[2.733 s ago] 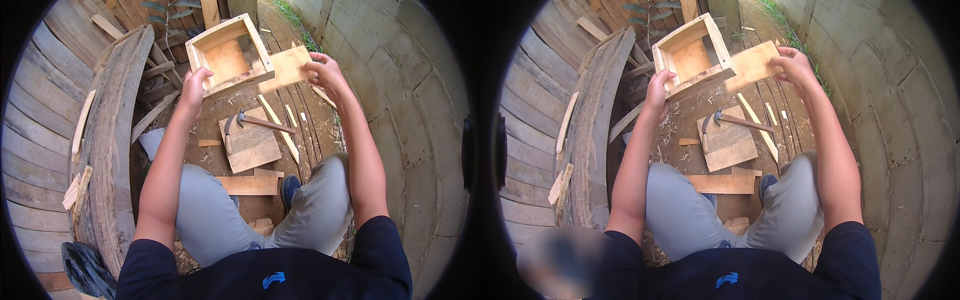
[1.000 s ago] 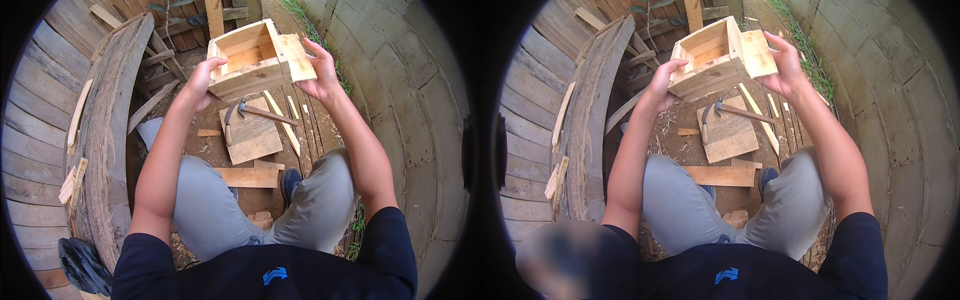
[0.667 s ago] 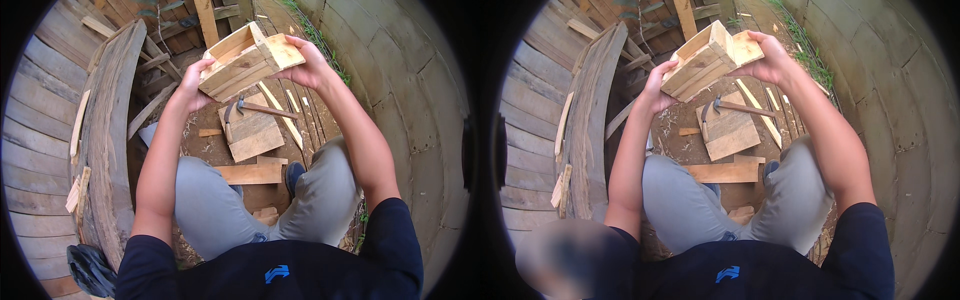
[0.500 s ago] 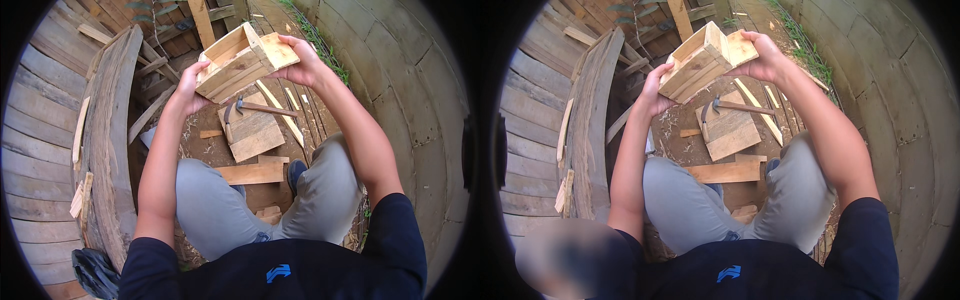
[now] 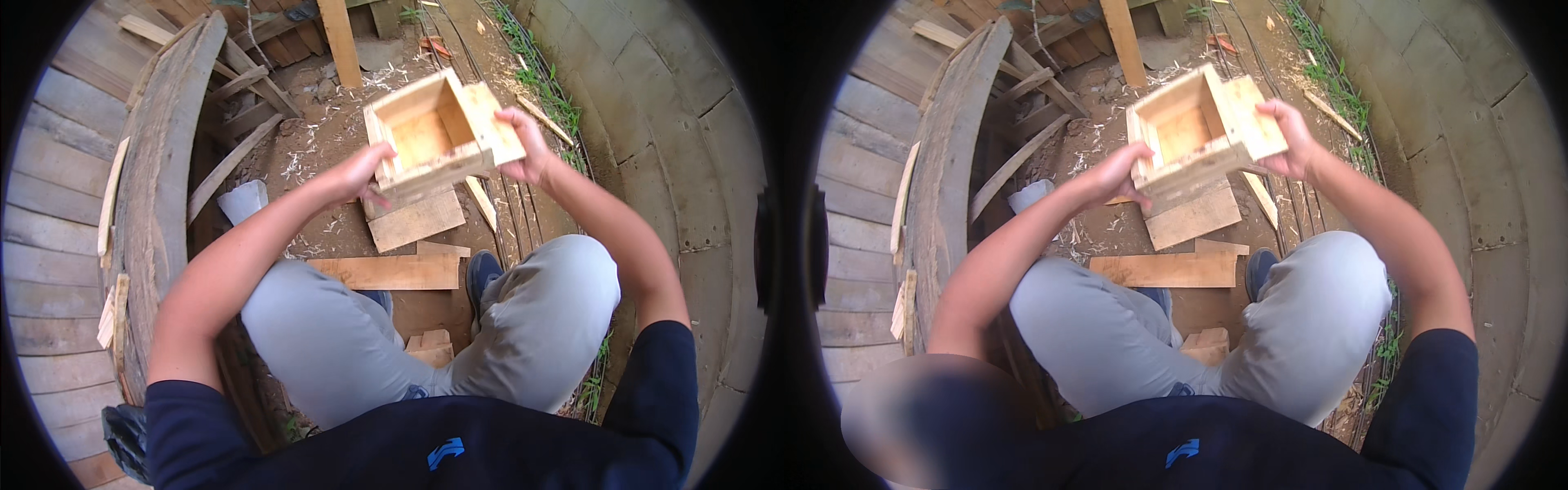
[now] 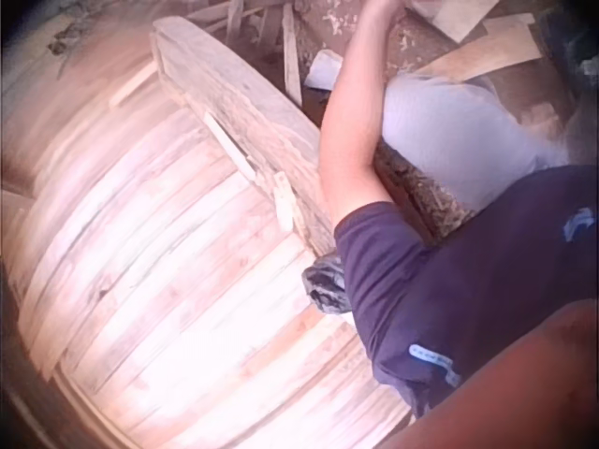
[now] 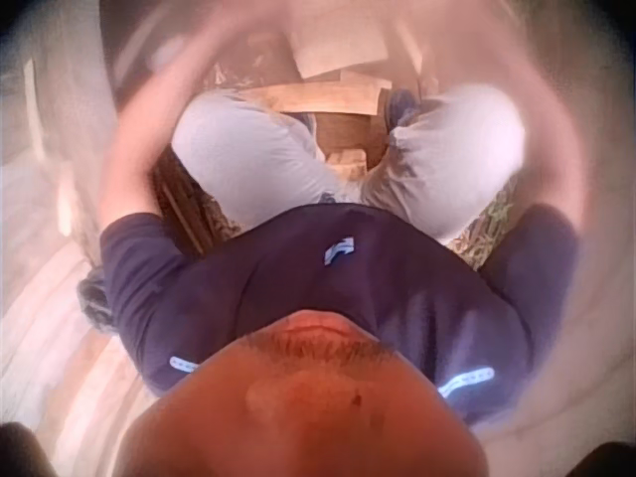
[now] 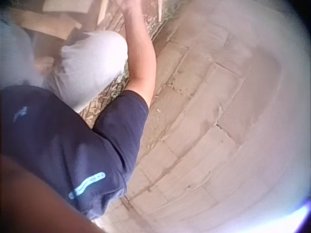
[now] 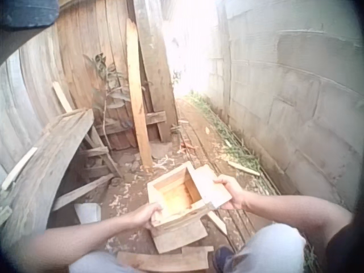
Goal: The person assembles a small wooden box by hand. They use a hammer and nails to join several wooden planks together, forming the sides and base of the box. The person then inspects the finished box.
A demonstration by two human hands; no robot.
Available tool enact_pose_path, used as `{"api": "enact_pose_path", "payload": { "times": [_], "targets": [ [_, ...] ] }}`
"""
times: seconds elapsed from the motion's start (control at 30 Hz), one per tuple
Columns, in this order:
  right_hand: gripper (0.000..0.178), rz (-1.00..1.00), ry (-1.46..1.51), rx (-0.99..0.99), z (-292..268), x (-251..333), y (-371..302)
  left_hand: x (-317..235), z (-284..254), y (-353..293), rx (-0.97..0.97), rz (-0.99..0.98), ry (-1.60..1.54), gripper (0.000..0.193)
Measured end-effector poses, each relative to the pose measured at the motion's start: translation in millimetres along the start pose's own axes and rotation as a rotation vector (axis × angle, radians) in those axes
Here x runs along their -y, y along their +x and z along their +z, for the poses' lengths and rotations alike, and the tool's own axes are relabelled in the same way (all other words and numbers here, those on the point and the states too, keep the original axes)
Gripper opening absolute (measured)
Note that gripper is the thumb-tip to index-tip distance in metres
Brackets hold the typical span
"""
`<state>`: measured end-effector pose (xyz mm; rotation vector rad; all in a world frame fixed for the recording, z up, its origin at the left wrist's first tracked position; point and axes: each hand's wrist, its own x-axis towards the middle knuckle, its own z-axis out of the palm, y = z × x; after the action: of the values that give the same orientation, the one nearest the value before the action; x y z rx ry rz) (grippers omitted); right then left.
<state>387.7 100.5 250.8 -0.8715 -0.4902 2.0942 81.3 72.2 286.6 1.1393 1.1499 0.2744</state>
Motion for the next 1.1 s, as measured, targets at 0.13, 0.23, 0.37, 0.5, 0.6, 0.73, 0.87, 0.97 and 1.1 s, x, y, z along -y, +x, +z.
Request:
{"api": "enact_pose_path", "payload": {
  "times": [0.13,0.23,0.37,0.5,0.6,0.73,0.87,0.97,1.1],
  "targets": [
    [0.057,0.080,0.081,-0.099,-63.6,-76.7,11.5,73.9,-3.2,34.2,0.163,-0.133,0.232,0.060],
    [0.059,0.124,0.162,-0.025,-106.6,-129.8,18.8,131.5,8.5,47.8,0.198,-0.113,0.243,0.061],
    [0.060,0.175,0.137,-0.093,-138.3,-173.1,28.5,168.3,23.8,48.0,0.182,-0.065,0.223,0.064],
    [0.061,0.199,0.022,-0.123,-151.5,-181.9,37.3,209.7,26.6,62.0,0.016,-0.033,0.184,0.065],
    [0.057,0.105,-0.046,-0.228,-134.6,-180.6,39.5,222.8,30.7,66.6,-0.121,-0.013,0.194,0.064],
    [0.050,0.069,-0.160,-0.265,-123.0,-173.8,31.5,222.0,32.2,73.5,-0.239,0.054,0.295,0.063],
    [0.056,0.187,0.017,-0.186,-138.4,-175.9,22.9,229.5,36.4,75.9,-0.262,0.082,0.340,0.063],
    [0.067,0.209,0.076,-0.101,-135.1,-177.7,12.7,232.3,35.3,77.6,-0.274,0.083,0.359,0.062],
    [0.088,0.137,0.000,-0.105,-126.9,-188.0,9.0,234.6,37.8,79.6,-0.262,0.080,0.339,0.061]
  ]
}}
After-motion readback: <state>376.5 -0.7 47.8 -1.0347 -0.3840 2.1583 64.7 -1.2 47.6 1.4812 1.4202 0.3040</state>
